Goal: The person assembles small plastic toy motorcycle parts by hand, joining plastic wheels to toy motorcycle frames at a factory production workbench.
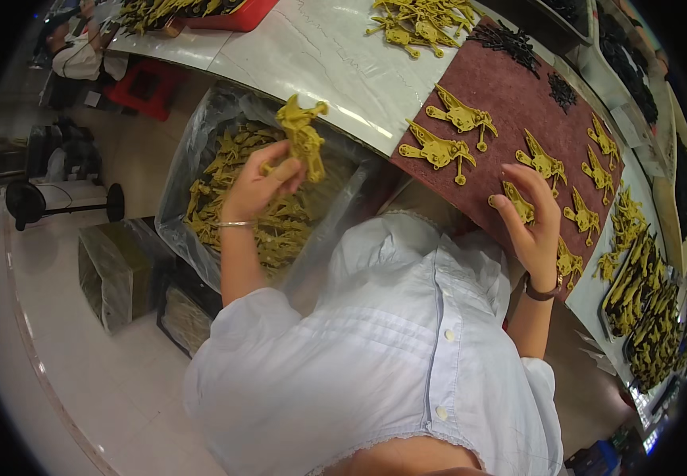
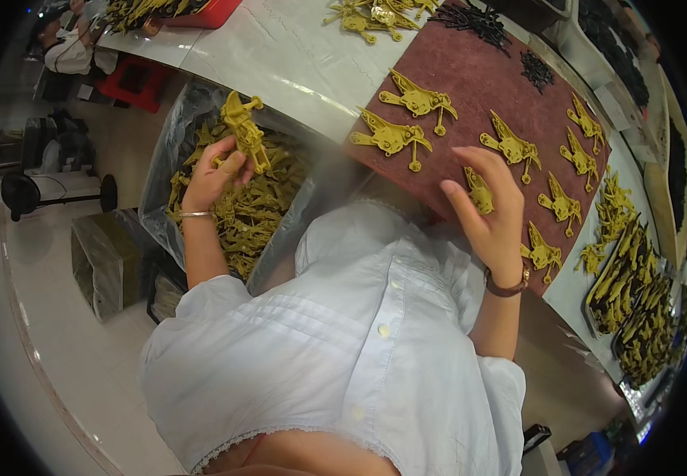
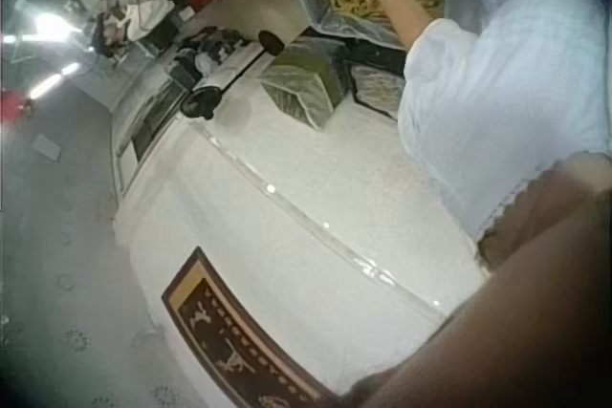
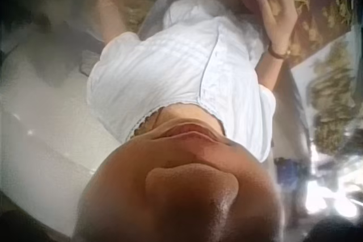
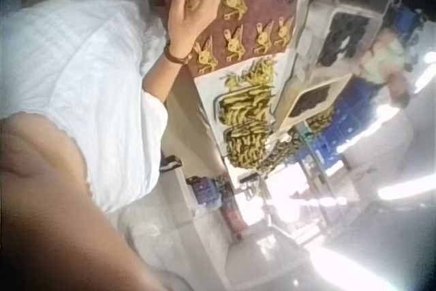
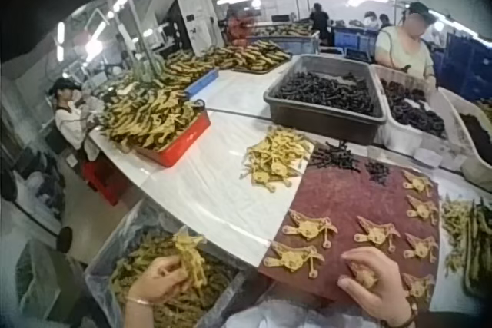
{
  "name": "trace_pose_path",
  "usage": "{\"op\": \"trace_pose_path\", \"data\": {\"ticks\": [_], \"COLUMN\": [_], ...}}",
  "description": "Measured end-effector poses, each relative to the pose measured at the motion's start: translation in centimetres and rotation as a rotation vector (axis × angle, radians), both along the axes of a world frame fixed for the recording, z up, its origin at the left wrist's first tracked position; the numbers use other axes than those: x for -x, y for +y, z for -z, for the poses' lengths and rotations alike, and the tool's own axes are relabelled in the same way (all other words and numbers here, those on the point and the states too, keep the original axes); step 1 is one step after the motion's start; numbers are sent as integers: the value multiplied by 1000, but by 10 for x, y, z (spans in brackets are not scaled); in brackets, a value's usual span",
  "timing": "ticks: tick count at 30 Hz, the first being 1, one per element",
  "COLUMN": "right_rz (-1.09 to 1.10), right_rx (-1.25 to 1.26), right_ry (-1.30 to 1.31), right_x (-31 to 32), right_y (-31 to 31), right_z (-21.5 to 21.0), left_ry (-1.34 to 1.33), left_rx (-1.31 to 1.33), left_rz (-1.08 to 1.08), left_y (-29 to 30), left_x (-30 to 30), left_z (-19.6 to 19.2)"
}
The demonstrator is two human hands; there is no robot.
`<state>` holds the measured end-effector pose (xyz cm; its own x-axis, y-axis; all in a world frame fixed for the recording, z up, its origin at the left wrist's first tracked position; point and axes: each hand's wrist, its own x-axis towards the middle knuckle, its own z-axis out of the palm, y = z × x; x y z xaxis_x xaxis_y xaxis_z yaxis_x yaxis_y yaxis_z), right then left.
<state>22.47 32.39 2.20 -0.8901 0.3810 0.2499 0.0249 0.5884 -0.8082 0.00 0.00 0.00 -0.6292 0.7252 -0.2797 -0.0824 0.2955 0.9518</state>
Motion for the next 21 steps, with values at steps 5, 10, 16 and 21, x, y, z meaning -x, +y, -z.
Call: {"op": "trace_pose_path", "data": {"ticks": [5,10,16,21], "right_rz": [-106,-362,-716,-336], "right_rx": [171,319,279,195], "right_ry": [159,239,52,119], "right_x": [21,5,-8,-16], "right_y": [-20,5,29,16], "right_z": [-16,-46,-57,-46], "left_ry": [-141,-257,-573,-1042], "left_rx": [-259,-180,-203,-403], "left_rz": [423,870,1024,404], "left_y": [79,141,162,179], "left_x": [-19,-40,-42,-56], "left_z": [-11,-37,-5,-11]}}
